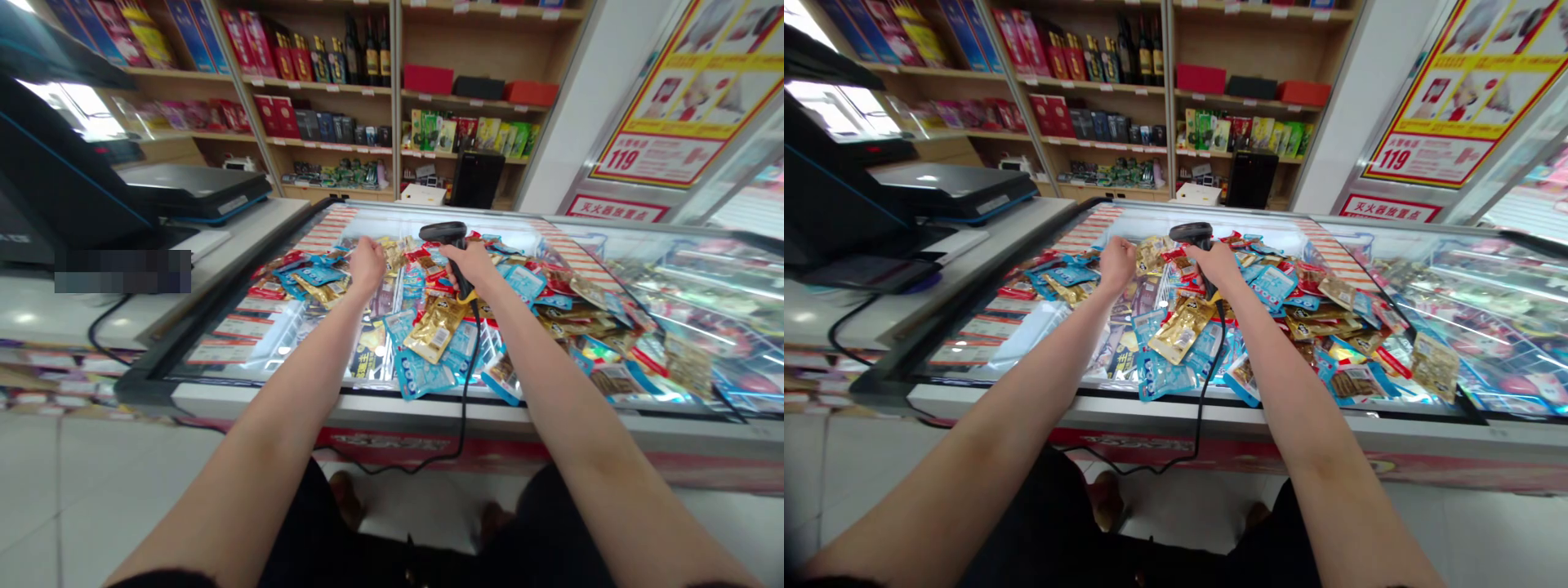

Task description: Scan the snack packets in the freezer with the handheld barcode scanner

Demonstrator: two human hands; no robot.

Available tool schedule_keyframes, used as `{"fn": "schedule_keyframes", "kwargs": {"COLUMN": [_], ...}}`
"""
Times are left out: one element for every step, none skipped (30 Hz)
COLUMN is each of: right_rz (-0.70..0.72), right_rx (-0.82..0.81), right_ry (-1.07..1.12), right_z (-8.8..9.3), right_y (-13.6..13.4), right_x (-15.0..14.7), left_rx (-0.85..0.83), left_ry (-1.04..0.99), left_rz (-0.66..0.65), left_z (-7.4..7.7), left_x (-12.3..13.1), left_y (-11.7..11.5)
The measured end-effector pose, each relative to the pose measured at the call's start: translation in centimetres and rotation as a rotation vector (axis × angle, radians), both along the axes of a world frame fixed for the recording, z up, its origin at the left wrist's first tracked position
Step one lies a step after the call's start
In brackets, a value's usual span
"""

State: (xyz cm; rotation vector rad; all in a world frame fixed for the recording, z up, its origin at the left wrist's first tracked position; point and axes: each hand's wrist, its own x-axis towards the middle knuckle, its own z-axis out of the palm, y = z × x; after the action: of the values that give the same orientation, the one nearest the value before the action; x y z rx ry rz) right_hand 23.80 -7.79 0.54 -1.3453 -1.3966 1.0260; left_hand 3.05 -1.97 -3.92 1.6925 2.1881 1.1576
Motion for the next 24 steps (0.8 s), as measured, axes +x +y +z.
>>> {"fn": "schedule_keyframes", "kwargs": {"right_rz": [0.006, 0.011, 0.017, 0.025, 0.031, 0.038, 0.045, 0.054, 0.063, 0.071, 0.077, 0.082, 0.084, 0.085, 0.084, 0.085, 0.09, 0.097, 0.105, 0.112, 0.118, 0.121, 0.122, 0.124], "right_rx": [0.002, 0.003, 0.003, 0.002, 0.0, -0.002, 0.0, 0.004, 0.01, 0.016, 0.019, 0.018, 0.01, 0.001, -0.007, -0.014, -0.018, -0.018, -0.014, -0.008, -0.001, 0.005, 0.011, 0.012], "right_ry": [-0.004, -0.009, -0.014, -0.021, -0.03, -0.038, -0.043, -0.045, -0.041, -0.032, -0.021, -0.013, -0.01, -0.01, -0.013, -0.019, -0.026, -0.034, -0.041, -0.05, -0.059, -0.065, -0.069, -0.072], "right_z": [0.0, 0.0, 0.1, 0.2, 0.2, 0.3, 0.3, 0.4, 0.5, 0.5, 0.6, 0.7, 0.7, 0.8, 0.9, 0.9, 0.9, 0.9, 0.9, 0.9, 0.8, 0.7, 0.7, 0.7], "right_y": [0.0, 0.0, -0.1, -0.2, -0.3, -0.4, -0.5, -0.6, -0.7, -0.8, -0.9, -1.0, -1.1, -1.2, -1.2, -1.3, -1.3, -1.3, -1.3, -1.2, -1.2, -1.1, -1.1, -1.1], "right_x": [0.0, 0.0, 0.0, 0.0, -0.1, -0.1, -0.2, -0.2, -0.3, -0.3, -0.4, -0.4, -0.4, -0.5, -0.5, -0.5, -0.5, -0.5, -0.5, -0.4, -0.4, -0.4, -0.4, -0.4], "left_rx": [0.029, 0.049, 0.064, 0.078, 0.09, 0.099, 0.106, 0.112, 0.116, 0.12, 0.126, 0.133, 0.14, 0.147, 0.154, 0.16, 0.164, 0.167, 0.17, 0.171, 0.172, 0.174, 0.177, 0.179], "left_ry": [-0.001, 0.0, 0.003, 0.007, 0.011, 0.011, 0.009, 0.004, -0.003, -0.012, -0.021, -0.03, -0.04, -0.049, -0.056, -0.061, -0.063, -0.063, -0.061, -0.06, -0.058, -0.058, -0.058, -0.058], "left_rz": [0.016, 0.027, 0.032, 0.033, 0.029, 0.021, 0.012, 0.002, -0.006, -0.009, -0.011, -0.013, -0.016, -0.019, -0.024, -0.031, -0.039, -0.046, -0.052, -0.058, -0.062, -0.066, -0.069, -0.071], "left_z": [0.2, 0.3, 0.4, 0.5, 0.6, 0.6, 0.7, 0.7, 0.7, 0.7, 0.7, 0.7, 0.7, 0.7, 0.7, 0.7, 0.7, 0.6, 0.6, 0.6, 0.6, 0.6, 0.5, 0.5], "left_x": [-0.4, -0.8, -1.2, -1.4, -1.6, -1.7, -1.8, -1.9, -2.0, -2.0, -2.0, -2.1, -2.2, -2.2, -2.3, -2.3, -2.3, -2.4, -2.4, -2.4, -2.4, -2.4, -2.4, -2.4], "left_y": [-0.1, -0.2, -0.2, -0.3, -0.4, -0.4, -0.4, -0.4, -0.4, -0.4, -0.4, -0.4, -0.3, -0.3, -0.3, -0.3, -0.4, -0.4, -0.4, -0.4, -0.4, -0.4, -0.5, -0.5]}}
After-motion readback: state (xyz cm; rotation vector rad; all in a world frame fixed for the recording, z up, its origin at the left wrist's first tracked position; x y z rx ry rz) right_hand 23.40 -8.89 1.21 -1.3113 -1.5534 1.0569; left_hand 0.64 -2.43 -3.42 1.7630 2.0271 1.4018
